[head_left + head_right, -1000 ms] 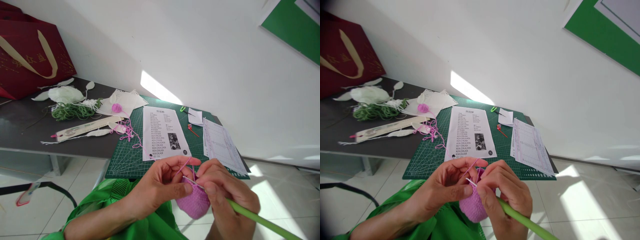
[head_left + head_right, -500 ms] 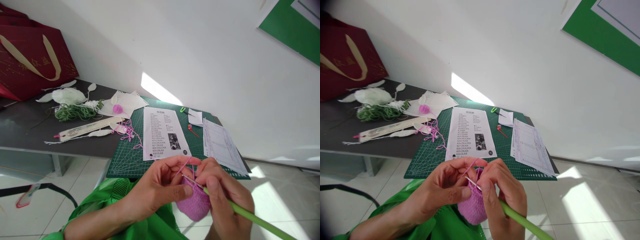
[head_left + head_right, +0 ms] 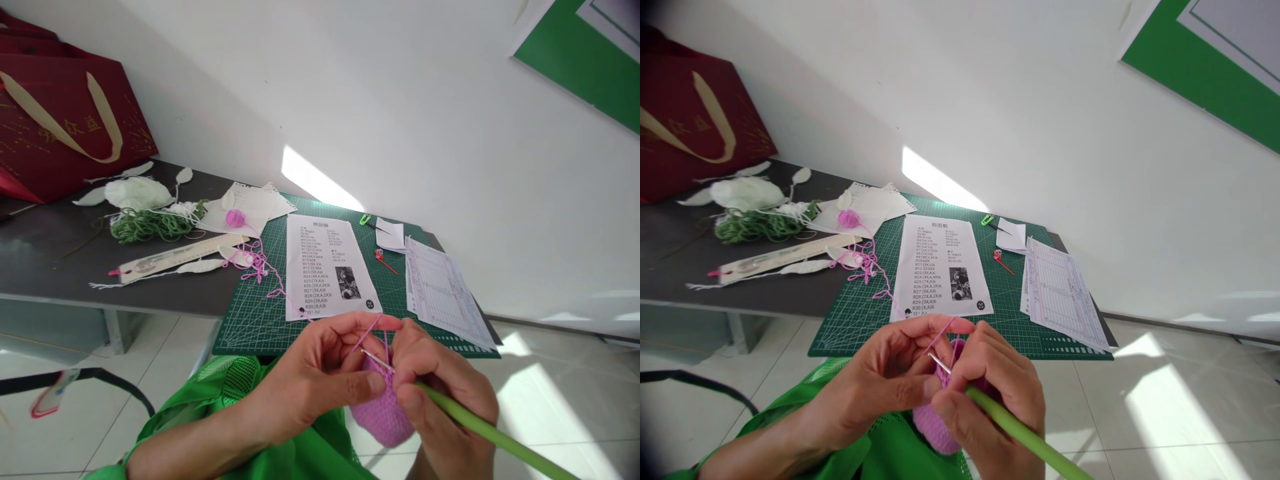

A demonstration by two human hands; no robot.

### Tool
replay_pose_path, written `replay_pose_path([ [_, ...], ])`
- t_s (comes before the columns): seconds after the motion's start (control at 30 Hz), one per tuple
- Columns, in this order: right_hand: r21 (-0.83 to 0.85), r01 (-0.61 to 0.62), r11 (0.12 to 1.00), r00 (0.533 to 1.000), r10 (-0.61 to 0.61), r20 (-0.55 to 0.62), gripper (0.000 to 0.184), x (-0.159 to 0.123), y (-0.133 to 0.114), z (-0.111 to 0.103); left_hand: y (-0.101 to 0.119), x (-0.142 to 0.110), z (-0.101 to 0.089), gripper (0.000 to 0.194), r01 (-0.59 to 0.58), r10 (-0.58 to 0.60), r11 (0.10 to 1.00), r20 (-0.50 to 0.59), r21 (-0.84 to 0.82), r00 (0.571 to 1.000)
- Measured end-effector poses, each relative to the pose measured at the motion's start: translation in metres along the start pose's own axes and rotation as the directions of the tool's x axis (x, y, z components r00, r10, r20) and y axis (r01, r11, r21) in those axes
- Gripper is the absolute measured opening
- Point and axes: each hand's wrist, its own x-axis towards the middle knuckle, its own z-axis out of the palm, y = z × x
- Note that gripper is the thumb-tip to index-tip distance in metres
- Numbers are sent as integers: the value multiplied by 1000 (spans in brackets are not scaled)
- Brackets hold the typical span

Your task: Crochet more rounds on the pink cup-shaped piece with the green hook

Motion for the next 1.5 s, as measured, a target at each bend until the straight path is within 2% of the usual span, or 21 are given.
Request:
replay_pose_path([
  [0.17, -94, -45, 995, 988, 30, -150, 17, 0, -3, 7, 0, 0, 0, 43, -3, 3, 1000, 15, -27, 1000],
  [0.4, -278, 26, 960, 988, -67, -141, 17, 1, -5, 5, 2, 0, 2, 41, -45, 44, 999, -7, -28, 999],
  [0.53, -241, 71, 968, 981, -111, -160, 21, 1, -7, 7, 3, 0, 2, 40, -41, 41, 999, -8, -22, 999],
  [0.73, -204, 29, 979, 966, -80, -244, 26, 3, -9, 13, 2, -1, -1, 42, -14, 17, 996, -31, 83, 999],
  [0.87, -189, -5, 982, 963, -46, -264, 27, 1, -10, 12, 2, -1, -3, 41, 2, -2, 996, -4, 89, 1000],
  [1.03, -156, -53, 986, 979, 21, -202, 27, 1, -13, 5, 4, 0, -3, 40, 11, -11, 1000, 19, 29, 1000],
  [1.23, -173, -14, 985, 1000, 16, 12, 20, 8, -17, -14, 5, 2, -2, 40, 39, -39, 998, -2, -42, 999],
  [1.37, -196, 30, 980, 985, 5, 173, 18, 15, -21, -27, 7, 3, 0, 39, 48, -49, 997, -14, -55, 999],
  [1.5, -218, 47, 975, 965, 13, 264, 17, 20, -25, -35, 8, 2, 1, 38, 46, -46, 997, -3, -56, 999],
])
